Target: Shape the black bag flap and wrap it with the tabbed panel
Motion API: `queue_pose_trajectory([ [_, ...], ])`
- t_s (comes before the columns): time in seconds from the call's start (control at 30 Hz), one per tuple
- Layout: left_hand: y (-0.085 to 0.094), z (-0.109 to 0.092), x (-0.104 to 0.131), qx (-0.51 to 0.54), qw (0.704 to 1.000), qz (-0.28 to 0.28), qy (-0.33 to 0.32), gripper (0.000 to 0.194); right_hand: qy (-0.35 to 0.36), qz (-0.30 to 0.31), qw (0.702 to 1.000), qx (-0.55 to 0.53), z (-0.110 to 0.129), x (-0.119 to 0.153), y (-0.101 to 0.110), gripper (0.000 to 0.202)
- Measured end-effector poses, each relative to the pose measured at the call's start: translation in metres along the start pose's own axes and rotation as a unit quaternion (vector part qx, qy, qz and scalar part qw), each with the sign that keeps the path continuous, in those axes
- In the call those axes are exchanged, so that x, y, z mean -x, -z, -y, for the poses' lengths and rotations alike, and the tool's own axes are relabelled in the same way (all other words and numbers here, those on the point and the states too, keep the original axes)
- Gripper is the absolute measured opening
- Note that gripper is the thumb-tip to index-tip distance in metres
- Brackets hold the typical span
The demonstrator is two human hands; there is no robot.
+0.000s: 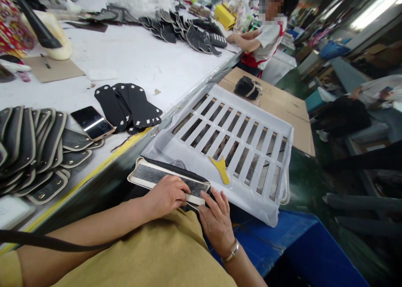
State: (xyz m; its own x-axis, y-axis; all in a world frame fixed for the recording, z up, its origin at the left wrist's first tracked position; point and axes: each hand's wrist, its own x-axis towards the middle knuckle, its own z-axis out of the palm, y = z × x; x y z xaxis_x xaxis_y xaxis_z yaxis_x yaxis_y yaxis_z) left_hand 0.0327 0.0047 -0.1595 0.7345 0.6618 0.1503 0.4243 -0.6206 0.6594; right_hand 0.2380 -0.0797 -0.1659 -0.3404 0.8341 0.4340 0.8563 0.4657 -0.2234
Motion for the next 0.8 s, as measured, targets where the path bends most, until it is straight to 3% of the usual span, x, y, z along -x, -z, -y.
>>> queue_pose_trajectory([
  [0.27,0.002,-0.002,0.000,-0.010,1.000,-0.011,-0.009,0.017,0.036,0.024,0.999,0.013,-0.004,-0.009,0.013,0.016],
  [0.53,0.000,-0.002,0.002,-0.012,1.000,-0.011,0.010,0.016,-0.036,-0.012,0.997,-0.073,0.003,-0.004,-0.006,0.010],
  [0.8,-0.001,-0.011,0.002,-0.045,0.999,-0.015,0.011,0.015,-0.092,-0.082,0.992,-0.026,0.019,0.000,-0.014,0.010],
])
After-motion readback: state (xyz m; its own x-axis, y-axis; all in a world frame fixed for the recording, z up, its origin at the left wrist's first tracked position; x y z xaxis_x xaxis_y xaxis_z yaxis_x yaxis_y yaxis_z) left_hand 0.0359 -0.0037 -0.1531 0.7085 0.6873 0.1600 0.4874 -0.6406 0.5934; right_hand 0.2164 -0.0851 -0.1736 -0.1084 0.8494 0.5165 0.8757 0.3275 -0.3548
